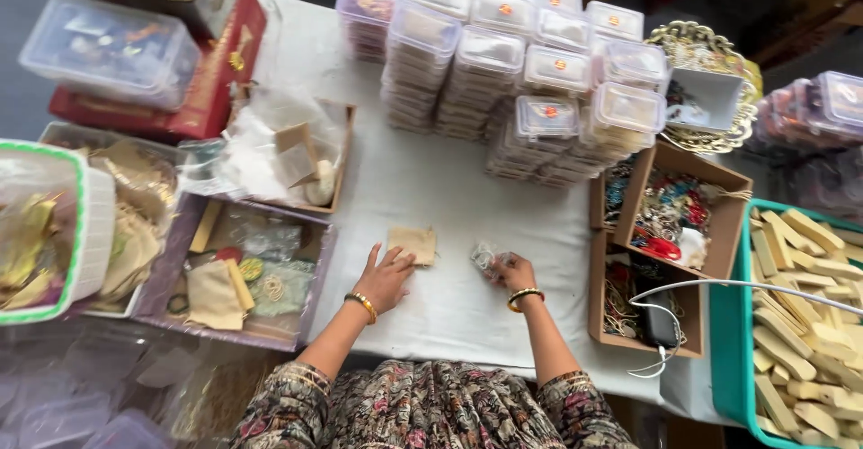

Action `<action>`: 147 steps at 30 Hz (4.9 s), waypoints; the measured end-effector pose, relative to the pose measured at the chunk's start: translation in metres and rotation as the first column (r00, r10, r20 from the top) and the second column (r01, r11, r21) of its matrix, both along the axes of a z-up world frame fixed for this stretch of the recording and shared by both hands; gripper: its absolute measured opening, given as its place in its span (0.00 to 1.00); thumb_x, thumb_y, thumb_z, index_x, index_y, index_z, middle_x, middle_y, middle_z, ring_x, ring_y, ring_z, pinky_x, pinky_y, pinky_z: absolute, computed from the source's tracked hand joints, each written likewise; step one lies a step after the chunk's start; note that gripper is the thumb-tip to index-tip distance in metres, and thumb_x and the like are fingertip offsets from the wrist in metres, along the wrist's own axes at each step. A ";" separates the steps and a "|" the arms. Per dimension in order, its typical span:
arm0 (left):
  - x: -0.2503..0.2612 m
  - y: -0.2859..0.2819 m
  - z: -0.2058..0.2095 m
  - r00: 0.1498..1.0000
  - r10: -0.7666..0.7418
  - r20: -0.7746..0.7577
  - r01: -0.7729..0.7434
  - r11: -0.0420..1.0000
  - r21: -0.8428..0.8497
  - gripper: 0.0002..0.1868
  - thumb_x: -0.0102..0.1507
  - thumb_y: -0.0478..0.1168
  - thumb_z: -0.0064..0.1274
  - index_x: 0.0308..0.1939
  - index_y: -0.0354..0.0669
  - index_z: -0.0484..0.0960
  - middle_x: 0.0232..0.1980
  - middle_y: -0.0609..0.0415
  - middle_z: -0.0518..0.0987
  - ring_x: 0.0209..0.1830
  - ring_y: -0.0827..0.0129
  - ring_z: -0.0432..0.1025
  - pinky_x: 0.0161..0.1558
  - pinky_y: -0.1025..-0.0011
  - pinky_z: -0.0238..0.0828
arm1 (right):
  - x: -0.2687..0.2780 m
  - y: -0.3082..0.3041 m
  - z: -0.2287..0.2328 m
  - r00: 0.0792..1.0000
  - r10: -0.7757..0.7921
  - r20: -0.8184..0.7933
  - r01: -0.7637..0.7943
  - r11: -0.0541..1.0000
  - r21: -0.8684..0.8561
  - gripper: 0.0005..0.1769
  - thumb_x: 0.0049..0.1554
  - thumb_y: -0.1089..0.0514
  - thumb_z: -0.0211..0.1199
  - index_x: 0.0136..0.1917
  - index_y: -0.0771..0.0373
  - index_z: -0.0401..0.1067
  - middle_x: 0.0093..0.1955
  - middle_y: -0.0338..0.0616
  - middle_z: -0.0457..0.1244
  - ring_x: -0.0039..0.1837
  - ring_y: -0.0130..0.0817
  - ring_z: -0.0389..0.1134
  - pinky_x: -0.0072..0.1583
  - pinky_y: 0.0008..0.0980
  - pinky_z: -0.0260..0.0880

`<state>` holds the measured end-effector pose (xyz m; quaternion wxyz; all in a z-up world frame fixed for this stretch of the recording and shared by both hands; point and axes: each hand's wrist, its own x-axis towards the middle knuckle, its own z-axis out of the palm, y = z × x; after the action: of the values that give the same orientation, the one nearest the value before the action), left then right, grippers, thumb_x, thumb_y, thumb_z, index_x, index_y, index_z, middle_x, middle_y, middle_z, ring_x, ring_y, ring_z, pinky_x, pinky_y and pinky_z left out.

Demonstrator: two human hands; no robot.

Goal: The person packs various jewelry items, including necklaces and bracelets, into small plastic bags and then into clear plastic containers. They also handle small fabric pouches and wooden blocks, organizing them on a table covered with a white cloth.

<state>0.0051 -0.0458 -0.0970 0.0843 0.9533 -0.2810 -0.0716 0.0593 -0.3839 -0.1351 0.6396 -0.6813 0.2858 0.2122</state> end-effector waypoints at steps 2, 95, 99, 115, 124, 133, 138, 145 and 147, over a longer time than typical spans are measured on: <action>0.004 -0.011 -0.021 0.996 0.080 0.032 -0.075 0.986 -0.148 0.23 0.56 0.48 0.60 0.55 0.55 0.77 0.69 0.60 0.71 0.73 0.58 0.59 0.72 0.42 0.42 | -0.008 -0.005 -0.006 0.998 0.034 0.055 -0.033 0.999 -0.026 0.09 0.57 0.63 0.67 0.50 0.68 0.72 0.43 0.48 0.71 0.42 0.35 0.75 0.37 0.26 0.70; 0.035 -0.115 0.052 0.852 0.418 -0.315 -0.506 0.505 -0.699 0.04 0.62 0.41 0.56 0.39 0.47 0.80 0.32 0.53 0.83 0.32 0.57 0.79 0.34 0.61 0.74 | -0.004 0.084 0.021 0.953 0.001 0.302 0.038 0.992 -0.124 0.14 0.50 0.67 0.68 0.50 0.62 0.74 0.43 0.41 0.71 0.40 0.27 0.70 0.40 0.28 0.71; 0.039 -0.119 0.055 0.832 0.424 -0.358 -0.542 0.485 -0.686 0.04 0.63 0.41 0.57 0.38 0.48 0.82 0.29 0.53 0.84 0.30 0.57 0.79 0.33 0.61 0.74 | -0.005 0.091 0.056 0.871 0.104 0.481 0.160 0.865 -0.476 0.17 0.45 0.69 0.70 0.49 0.64 0.74 0.45 0.40 0.69 0.43 0.24 0.70 0.43 0.28 0.73; 0.042 -0.118 0.062 0.745 0.460 -0.482 -0.642 0.301 -0.705 0.06 0.64 0.42 0.56 0.38 0.46 0.81 0.28 0.54 0.84 0.26 0.63 0.79 0.29 0.66 0.73 | -0.017 0.101 0.119 0.794 0.230 0.564 0.141 0.831 -0.538 0.06 0.50 0.58 0.73 0.37 0.61 0.79 0.37 0.37 0.68 0.37 0.28 0.71 0.42 0.28 0.72; 0.037 -0.117 0.071 0.784 0.383 -0.488 -0.602 0.282 -0.747 0.05 0.65 0.41 0.55 0.38 0.44 0.80 0.28 0.55 0.84 0.27 0.64 0.80 0.31 0.67 0.74 | -0.009 0.092 0.096 0.525 0.586 0.617 0.302 0.549 -0.779 0.03 0.45 0.57 0.71 0.36 0.56 0.81 0.51 0.47 0.70 0.49 0.47 0.70 0.49 0.40 0.71; 0.028 -0.122 0.072 0.705 0.345 -0.620 -0.699 0.191 -0.689 0.04 0.66 0.38 0.54 0.39 0.42 0.80 0.25 0.57 0.82 0.22 0.72 0.74 0.28 0.71 0.71 | -0.008 0.095 0.108 0.871 0.237 0.430 0.133 0.728 -0.672 0.14 0.49 0.59 0.71 0.46 0.65 0.71 0.34 0.45 0.70 0.37 0.40 0.72 0.44 0.38 0.72; 0.035 -0.106 0.071 0.681 0.299 -0.669 -0.717 0.086 -0.692 0.07 0.67 0.41 0.52 0.46 0.44 0.80 0.25 0.57 0.82 0.25 0.73 0.77 0.32 0.71 0.73 | -0.002 0.068 0.090 0.885 0.259 0.386 -0.097 0.915 -0.392 0.19 0.48 0.65 0.71 0.53 0.62 0.72 0.39 0.39 0.72 0.41 0.25 0.74 0.44 0.30 0.76; 0.053 -0.085 0.064 0.934 0.268 0.236 0.048 0.562 -0.826 0.25 0.48 0.37 0.66 0.51 0.46 0.83 0.46 0.48 0.86 0.47 0.53 0.75 0.53 0.57 0.73 | 0.003 0.042 0.081 0.861 0.277 0.427 -0.302 0.953 -0.009 0.16 0.51 0.69 0.66 0.54 0.66 0.73 0.46 0.40 0.72 0.47 0.25 0.72 0.49 0.28 0.75; 0.056 -0.092 0.033 0.829 0.132 -0.544 -0.548 0.381 -0.744 0.08 0.61 0.38 0.60 0.43 0.42 0.85 0.37 0.56 0.85 0.36 0.69 0.77 0.43 0.70 0.75 | 0.002 0.040 0.084 0.878 0.142 0.458 -0.205 0.975 0.091 0.12 0.58 0.66 0.66 0.57 0.66 0.74 0.48 0.39 0.71 0.50 0.23 0.72 0.54 0.26 0.74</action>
<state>0.0614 -0.1378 -0.0643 0.6305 0.7698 -0.0451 -0.0884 0.0616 -0.3437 -0.0513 0.7116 -0.6893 0.0532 0.1249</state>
